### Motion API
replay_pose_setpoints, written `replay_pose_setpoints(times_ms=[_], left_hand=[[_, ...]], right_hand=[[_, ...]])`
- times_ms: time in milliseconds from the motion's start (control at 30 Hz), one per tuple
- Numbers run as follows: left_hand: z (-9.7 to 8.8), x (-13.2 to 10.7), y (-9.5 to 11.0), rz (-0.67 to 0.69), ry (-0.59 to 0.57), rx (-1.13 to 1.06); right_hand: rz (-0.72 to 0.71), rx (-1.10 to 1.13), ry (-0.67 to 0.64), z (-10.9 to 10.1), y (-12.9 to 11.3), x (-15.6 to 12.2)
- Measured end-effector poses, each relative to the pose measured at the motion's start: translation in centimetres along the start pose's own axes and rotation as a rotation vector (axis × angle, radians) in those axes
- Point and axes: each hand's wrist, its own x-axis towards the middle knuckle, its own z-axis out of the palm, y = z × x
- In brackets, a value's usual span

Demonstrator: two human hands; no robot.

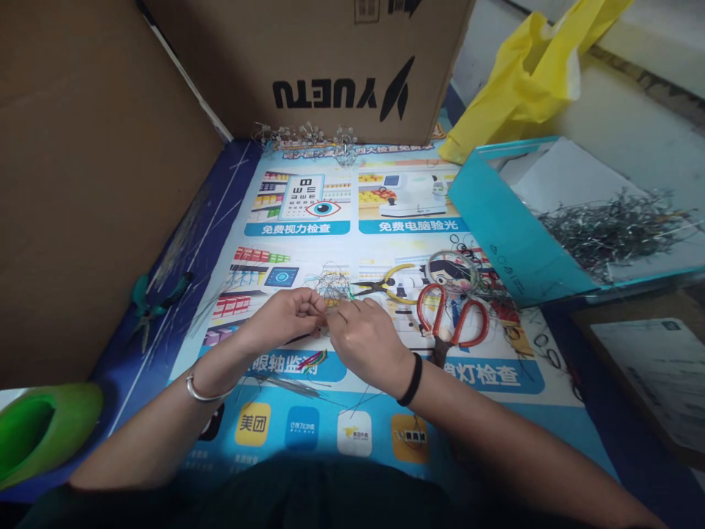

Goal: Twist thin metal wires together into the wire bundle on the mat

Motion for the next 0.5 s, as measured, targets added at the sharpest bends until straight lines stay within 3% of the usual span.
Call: replay_pose_setpoints(times_ms=[233,500], left_hand=[[0.2,0.0,-0.3,-0.018,0.03,-0.066],[0.5,0.2,-0.7,0.079,0.007,-0.11]], right_hand=[[-0.106,-0.015,0.116,1.1,0.3,-0.2],[-0.131,0.011,0.253,2.4,1.4,0.1]])
